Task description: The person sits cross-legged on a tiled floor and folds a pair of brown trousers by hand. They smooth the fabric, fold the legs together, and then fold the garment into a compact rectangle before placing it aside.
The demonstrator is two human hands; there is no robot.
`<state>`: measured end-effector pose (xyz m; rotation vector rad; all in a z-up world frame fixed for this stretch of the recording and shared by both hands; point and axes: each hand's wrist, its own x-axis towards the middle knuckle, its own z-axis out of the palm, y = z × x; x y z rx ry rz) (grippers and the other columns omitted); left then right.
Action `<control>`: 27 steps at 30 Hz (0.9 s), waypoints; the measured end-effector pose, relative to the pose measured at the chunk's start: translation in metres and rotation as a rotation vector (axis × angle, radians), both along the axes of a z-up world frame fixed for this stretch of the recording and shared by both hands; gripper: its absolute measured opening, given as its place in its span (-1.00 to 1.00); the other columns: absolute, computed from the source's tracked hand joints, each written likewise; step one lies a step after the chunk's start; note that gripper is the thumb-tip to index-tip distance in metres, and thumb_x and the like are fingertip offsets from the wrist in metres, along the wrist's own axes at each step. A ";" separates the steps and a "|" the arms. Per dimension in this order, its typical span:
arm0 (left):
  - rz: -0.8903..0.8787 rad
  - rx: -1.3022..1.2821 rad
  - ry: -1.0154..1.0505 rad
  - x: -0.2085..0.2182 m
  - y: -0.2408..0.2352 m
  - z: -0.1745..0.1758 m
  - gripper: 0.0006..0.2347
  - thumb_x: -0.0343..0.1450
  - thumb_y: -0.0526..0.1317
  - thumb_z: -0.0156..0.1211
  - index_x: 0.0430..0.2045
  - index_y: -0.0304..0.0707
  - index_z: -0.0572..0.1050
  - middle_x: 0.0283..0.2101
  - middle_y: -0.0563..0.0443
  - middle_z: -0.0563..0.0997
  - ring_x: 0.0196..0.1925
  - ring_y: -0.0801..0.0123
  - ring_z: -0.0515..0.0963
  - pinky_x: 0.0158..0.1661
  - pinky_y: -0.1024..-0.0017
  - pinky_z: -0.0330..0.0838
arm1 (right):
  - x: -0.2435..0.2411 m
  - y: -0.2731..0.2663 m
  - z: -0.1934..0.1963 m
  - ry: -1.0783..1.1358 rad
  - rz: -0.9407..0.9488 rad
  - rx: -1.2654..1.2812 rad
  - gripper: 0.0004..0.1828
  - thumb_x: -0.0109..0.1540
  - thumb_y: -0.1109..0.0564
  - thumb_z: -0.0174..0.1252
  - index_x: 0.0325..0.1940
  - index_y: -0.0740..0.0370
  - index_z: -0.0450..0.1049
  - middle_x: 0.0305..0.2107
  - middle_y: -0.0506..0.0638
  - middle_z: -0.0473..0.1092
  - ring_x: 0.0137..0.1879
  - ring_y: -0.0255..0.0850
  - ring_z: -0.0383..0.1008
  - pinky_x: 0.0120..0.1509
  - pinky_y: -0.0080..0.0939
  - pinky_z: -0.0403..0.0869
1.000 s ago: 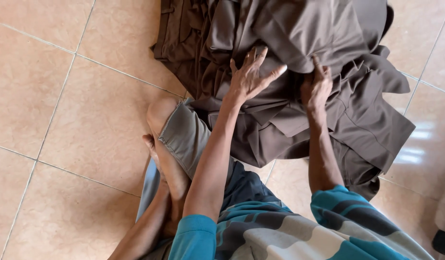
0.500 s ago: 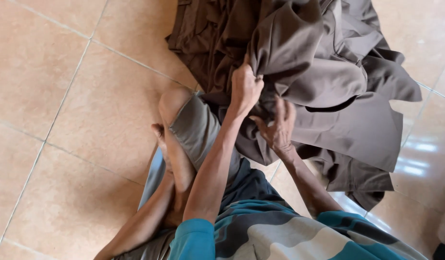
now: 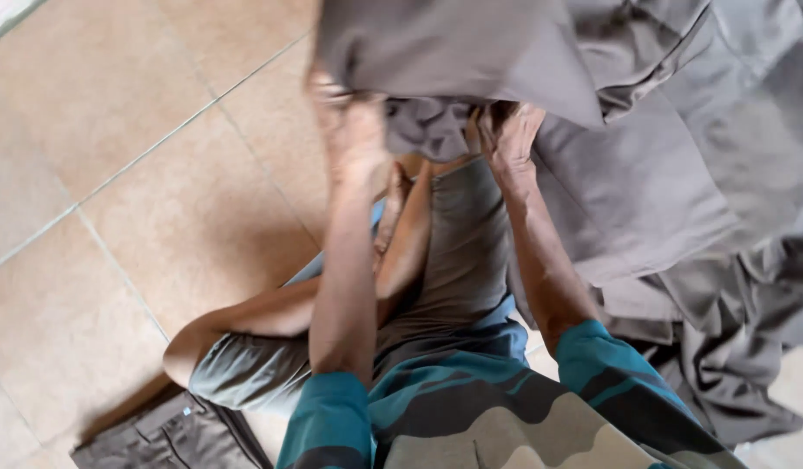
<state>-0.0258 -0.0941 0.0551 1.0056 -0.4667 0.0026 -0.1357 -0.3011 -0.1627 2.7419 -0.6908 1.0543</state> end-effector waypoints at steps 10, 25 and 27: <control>0.726 0.829 0.415 0.065 0.306 -0.209 -0.31 0.17 -0.26 0.56 0.19 -0.39 0.35 0.22 -0.39 0.53 0.32 -0.08 0.47 0.36 0.05 0.29 | 0.056 0.197 0.045 0.455 0.793 0.259 -0.65 0.13 -0.16 0.30 -0.05 -0.06 0.59 -0.19 0.02 0.53 0.02 -0.01 0.58 0.20 0.08 0.47; 0.230 1.525 0.134 -0.088 0.250 -0.248 -0.16 0.30 0.04 0.46 0.49 0.18 0.07 0.58 -0.35 -0.15 0.55 -0.38 -0.02 0.34 -0.42 0.05 | 0.132 0.201 0.054 1.139 0.358 0.538 0.41 0.07 -0.03 0.47 0.66 0.16 -0.45 0.49 0.48 -0.10 0.50 0.49 0.13 0.40 0.66 0.17; 0.061 1.813 0.065 -0.084 0.244 -0.292 -0.23 0.27 0.03 0.45 0.44 0.13 0.22 0.58 -0.37 -0.18 0.57 -0.37 -0.10 0.31 -0.53 -0.03 | 0.152 0.211 0.031 1.114 0.417 0.553 0.42 0.09 0.07 0.48 0.65 0.18 -0.49 0.49 0.51 -0.18 0.48 0.53 0.14 0.39 0.60 0.27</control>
